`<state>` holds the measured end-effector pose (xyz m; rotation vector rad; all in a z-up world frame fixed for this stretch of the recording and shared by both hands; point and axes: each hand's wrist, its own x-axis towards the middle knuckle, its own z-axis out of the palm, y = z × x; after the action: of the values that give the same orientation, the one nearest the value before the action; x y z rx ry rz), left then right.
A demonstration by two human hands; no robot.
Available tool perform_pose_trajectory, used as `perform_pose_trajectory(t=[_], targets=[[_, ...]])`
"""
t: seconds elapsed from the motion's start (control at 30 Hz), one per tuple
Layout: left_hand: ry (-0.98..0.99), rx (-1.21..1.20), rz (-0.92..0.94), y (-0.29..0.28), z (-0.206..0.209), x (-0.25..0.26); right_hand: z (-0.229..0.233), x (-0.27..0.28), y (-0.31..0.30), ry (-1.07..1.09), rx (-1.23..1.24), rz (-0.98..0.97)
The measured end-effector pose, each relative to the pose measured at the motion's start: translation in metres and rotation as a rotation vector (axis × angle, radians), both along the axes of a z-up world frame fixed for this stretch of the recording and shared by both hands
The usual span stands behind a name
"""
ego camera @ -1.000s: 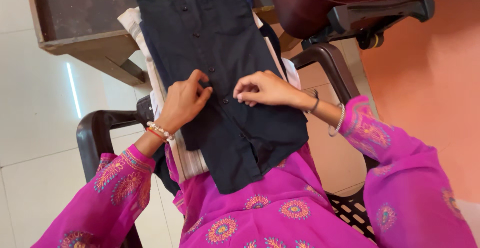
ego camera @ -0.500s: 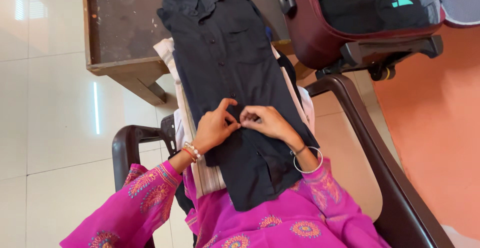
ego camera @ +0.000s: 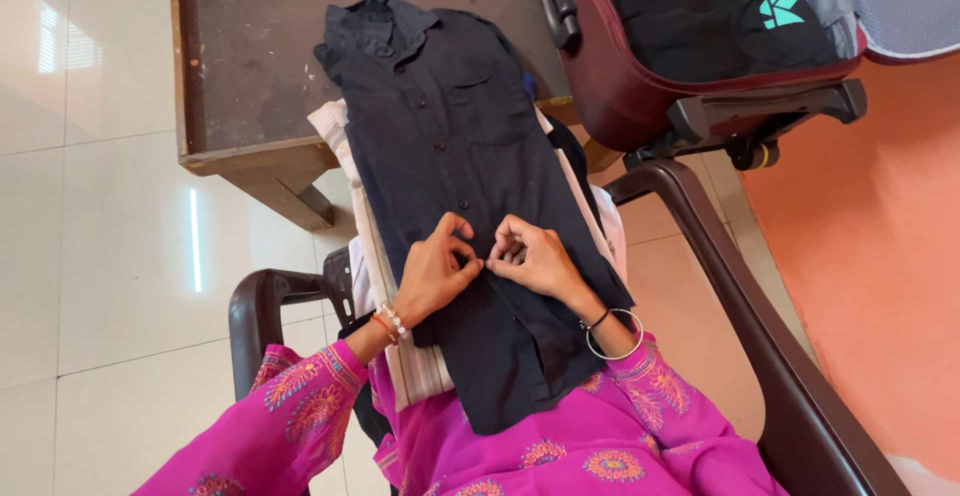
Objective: The person folds a black shirt and places it onto a stack of folded garments on their lap.
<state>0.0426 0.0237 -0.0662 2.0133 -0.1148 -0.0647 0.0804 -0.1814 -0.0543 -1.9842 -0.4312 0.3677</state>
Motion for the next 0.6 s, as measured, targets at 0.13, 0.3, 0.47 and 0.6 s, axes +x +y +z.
perform_pose_trajectory(t=[0.13,0.3,0.47,0.6], targets=[[0.05,-0.055,0.043,-0.003,-0.005,0.0,0.004,-0.01,0.002,-0.098,-0.016,-0.071],[0.056,-0.116,0.034,-0.002,-0.014,0.0,-0.003,-0.013,0.0,-0.169,0.012,-0.007],[0.132,-0.181,0.004,-0.002,-0.013,0.003,-0.005,-0.005,-0.007,-0.096,-0.036,0.083],[0.215,-0.297,0.137,0.001,-0.006,0.012,0.02,0.01,-0.011,-0.002,-0.102,0.285]])
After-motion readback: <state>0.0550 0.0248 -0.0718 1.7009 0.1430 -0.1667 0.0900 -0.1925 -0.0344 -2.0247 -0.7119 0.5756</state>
